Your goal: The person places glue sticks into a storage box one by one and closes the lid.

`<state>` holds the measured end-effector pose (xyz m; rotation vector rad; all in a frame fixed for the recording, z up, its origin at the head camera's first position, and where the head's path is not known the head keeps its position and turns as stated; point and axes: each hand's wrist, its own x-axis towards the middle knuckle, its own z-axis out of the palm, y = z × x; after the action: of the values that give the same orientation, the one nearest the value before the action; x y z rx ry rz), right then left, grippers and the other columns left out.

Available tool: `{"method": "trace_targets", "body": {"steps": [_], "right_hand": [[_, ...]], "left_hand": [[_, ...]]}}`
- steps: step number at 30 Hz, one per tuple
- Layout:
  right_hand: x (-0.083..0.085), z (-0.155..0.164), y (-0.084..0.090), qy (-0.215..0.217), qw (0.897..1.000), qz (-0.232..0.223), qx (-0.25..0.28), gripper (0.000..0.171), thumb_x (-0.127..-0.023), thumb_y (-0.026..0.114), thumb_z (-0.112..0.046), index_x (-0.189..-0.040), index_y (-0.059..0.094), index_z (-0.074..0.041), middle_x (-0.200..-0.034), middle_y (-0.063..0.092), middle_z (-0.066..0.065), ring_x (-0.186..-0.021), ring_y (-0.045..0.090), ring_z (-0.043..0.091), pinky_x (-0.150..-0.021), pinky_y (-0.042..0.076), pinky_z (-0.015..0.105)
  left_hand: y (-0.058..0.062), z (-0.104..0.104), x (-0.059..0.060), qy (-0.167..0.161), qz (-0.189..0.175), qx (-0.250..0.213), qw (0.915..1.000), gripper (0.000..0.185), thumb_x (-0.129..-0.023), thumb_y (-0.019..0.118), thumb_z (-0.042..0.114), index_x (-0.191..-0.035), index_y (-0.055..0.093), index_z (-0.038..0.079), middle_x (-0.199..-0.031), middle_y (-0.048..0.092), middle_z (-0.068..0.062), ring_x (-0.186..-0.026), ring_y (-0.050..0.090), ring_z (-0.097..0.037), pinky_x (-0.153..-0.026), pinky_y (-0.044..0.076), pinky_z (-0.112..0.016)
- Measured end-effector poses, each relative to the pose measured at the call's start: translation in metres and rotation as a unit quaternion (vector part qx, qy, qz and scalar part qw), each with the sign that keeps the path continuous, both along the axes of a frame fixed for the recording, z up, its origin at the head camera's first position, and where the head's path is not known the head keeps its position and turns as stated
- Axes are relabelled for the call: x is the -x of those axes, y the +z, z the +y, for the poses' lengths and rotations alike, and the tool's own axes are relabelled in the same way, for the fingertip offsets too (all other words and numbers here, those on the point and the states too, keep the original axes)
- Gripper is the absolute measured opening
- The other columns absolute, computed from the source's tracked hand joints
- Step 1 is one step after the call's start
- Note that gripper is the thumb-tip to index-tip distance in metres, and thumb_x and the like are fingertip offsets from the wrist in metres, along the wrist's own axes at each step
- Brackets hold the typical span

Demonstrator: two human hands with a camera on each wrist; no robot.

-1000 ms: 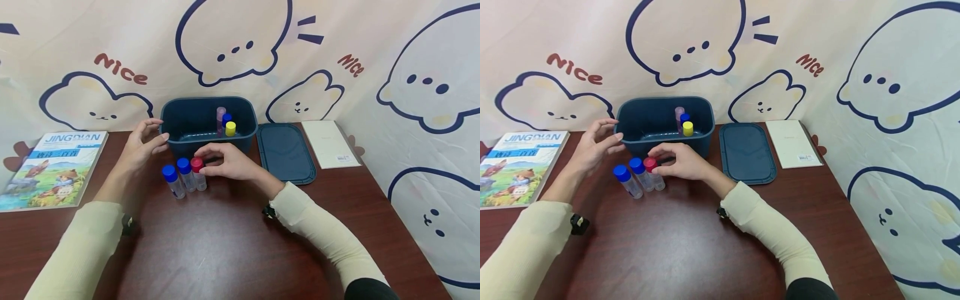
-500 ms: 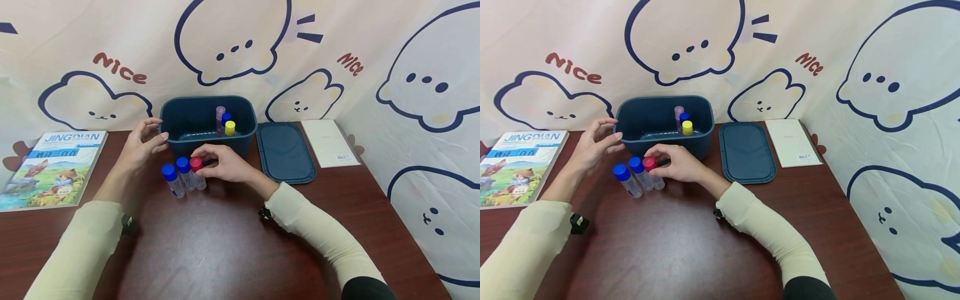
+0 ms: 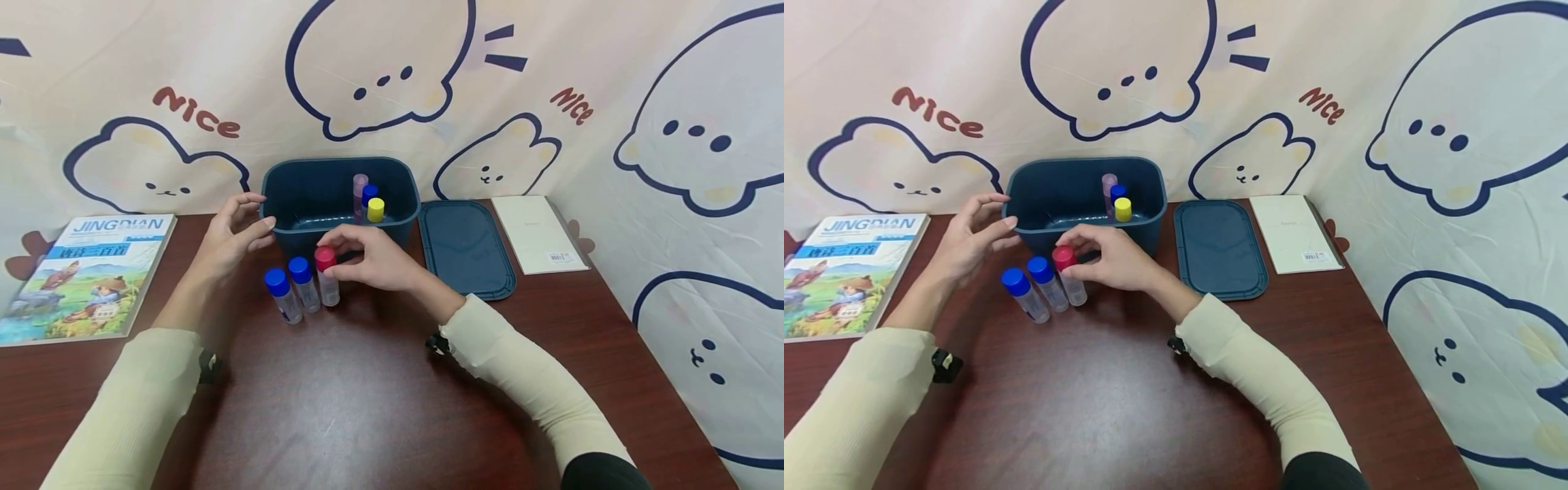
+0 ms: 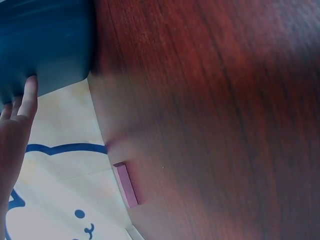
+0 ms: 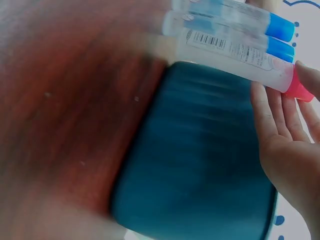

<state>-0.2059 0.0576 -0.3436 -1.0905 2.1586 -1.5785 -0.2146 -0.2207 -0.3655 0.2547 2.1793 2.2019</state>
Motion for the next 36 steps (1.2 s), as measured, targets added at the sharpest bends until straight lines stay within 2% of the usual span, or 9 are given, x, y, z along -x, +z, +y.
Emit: {"method": "trace_targets", "body": {"steps": [10,19,23,28,36], "right_hand": [[0.003,0.009,0.021,-0.024,0.999,0.018,0.014,0.036,-0.091,0.075,-0.003,-0.124,0.061,0.001,-0.116,0.068,0.011,-0.102,0.067,0.019,-0.086,0.06,0.039],[0.008,0.017,0.035,-0.068,0.996,0.042,0.046,0.037,-0.09,0.075,-0.004,-0.125,0.063,0.001,-0.117,0.066,0.01,-0.103,0.065,0.021,-0.083,0.061,0.04],[0.01,0.021,0.043,-0.084,0.992,0.053,0.077,0.035,-0.091,0.073,-0.002,-0.124,0.061,0.002,-0.119,0.064,0.011,-0.103,0.064,0.023,-0.084,0.06,0.041],[0.012,0.023,0.05,-0.103,0.986,0.044,0.123,0.034,-0.091,0.072,0.002,-0.123,0.06,0.004,-0.121,0.065,0.013,-0.106,0.063,0.026,-0.086,0.059,0.041],[0.016,0.019,0.057,-0.128,0.976,0.037,0.171,0.034,-0.089,0.072,0.004,-0.12,0.058,0.004,-0.118,0.064,0.016,-0.105,0.062,0.029,-0.09,0.057,0.041]], "left_hand": [[0.0,-0.002,-0.003,0.0,-0.004,0.009,1.0,0.047,-0.1,0.066,0.017,-0.141,0.043,0.017,-0.152,0.033,-0.025,-0.115,0.058,-0.018,-0.085,0.055,-0.021],[0.0,-0.001,-0.002,0.002,-0.002,0.019,0.9998,0.048,-0.1,0.066,0.019,-0.141,0.043,0.018,-0.152,0.035,-0.023,-0.114,0.057,-0.018,-0.086,0.055,-0.021],[0.0,-0.001,-0.002,0.004,0.0,0.03,0.9995,0.049,-0.1,0.066,0.02,-0.142,0.042,0.018,-0.153,0.036,-0.023,-0.115,0.057,-0.018,-0.087,0.054,-0.022],[0.0,-0.001,-0.001,0.004,-0.001,0.043,0.9991,0.05,-0.1,0.066,0.022,-0.143,0.041,0.018,-0.154,0.035,-0.023,-0.115,0.057,-0.017,-0.088,0.054,-0.023],[0.0,-0.001,-0.001,0.005,0.002,0.04,0.9992,0.05,-0.1,0.067,0.021,-0.143,0.042,0.018,-0.153,0.036,-0.024,-0.114,0.058,-0.015,-0.088,0.054,-0.023]]}}
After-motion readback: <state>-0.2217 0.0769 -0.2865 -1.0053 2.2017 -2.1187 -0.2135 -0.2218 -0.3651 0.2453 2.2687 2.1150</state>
